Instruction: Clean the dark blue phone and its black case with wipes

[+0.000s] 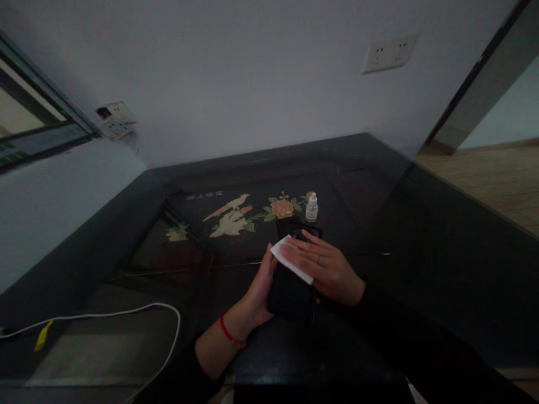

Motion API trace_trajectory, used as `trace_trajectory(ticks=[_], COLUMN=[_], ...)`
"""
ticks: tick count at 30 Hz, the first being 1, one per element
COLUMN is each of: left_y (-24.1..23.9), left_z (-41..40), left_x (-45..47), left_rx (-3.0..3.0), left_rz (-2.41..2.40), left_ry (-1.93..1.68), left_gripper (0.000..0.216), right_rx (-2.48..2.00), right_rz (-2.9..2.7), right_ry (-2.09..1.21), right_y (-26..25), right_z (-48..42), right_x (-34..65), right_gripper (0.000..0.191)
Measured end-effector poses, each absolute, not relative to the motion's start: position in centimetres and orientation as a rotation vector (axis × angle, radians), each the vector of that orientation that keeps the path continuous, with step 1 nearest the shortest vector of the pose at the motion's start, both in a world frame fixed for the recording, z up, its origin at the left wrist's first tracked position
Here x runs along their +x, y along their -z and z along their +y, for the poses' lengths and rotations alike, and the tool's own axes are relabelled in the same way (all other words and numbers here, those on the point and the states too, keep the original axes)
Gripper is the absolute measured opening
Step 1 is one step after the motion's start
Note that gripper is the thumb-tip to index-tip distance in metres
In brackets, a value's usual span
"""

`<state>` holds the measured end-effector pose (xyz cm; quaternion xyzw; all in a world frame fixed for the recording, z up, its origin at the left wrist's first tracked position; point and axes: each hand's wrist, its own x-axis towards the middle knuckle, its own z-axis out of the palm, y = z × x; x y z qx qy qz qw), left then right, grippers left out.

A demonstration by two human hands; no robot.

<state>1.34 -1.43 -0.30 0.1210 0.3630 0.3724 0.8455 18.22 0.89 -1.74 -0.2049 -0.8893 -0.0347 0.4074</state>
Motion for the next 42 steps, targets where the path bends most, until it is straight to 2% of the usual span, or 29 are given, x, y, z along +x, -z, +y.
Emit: trace_trajectory(ticks=[5,12,18,24,31,36,42], left_y=[0.5,0.9,0.9,0.7,0.3,0.0,-0.1], left_z=[-1.0,-1.0,-0.2,-0.2,0.0,0.0,0.0], left_x=[1.2,1.2,0.6,0.4,0.0,0.1,-0.1], left_rx=[0.202,0.268,0.335,0.381,0.385,0.403,0.405], left_rz=[0.781,0.696,0.726,0.687,0.697,0.707,0.747], left_ry=[-0.905,-0.889,-0.979,-1.022,-1.003,-1.032,-0.970], left_gripper=[0.064,0.065,0.070,0.065,0.070,0.060,0.067], right_rx=[-0.338,-0.538,-0.085,-0.486,-0.117,-0.514,-0.118], right_rz=[-2.357,-2.194,-2.411,-2.233,-2.399,-2.282,-2.416], right_ry=[0.079,0.080,0.119,0.121,0.196,0.219,0.223], right_y=[1.9,1.6,1.7,1.5,1.5,1.8,2.0], right_z=[0.1,0.8,-0.9,0.4,-0.8,0.6,-0.5], right_x=[17.5,18.3,17.1,18.4,17.5,19.2,18.9], right_gripper=[0.038,0.046,0.030,0.038,0.032,0.037,0.031])
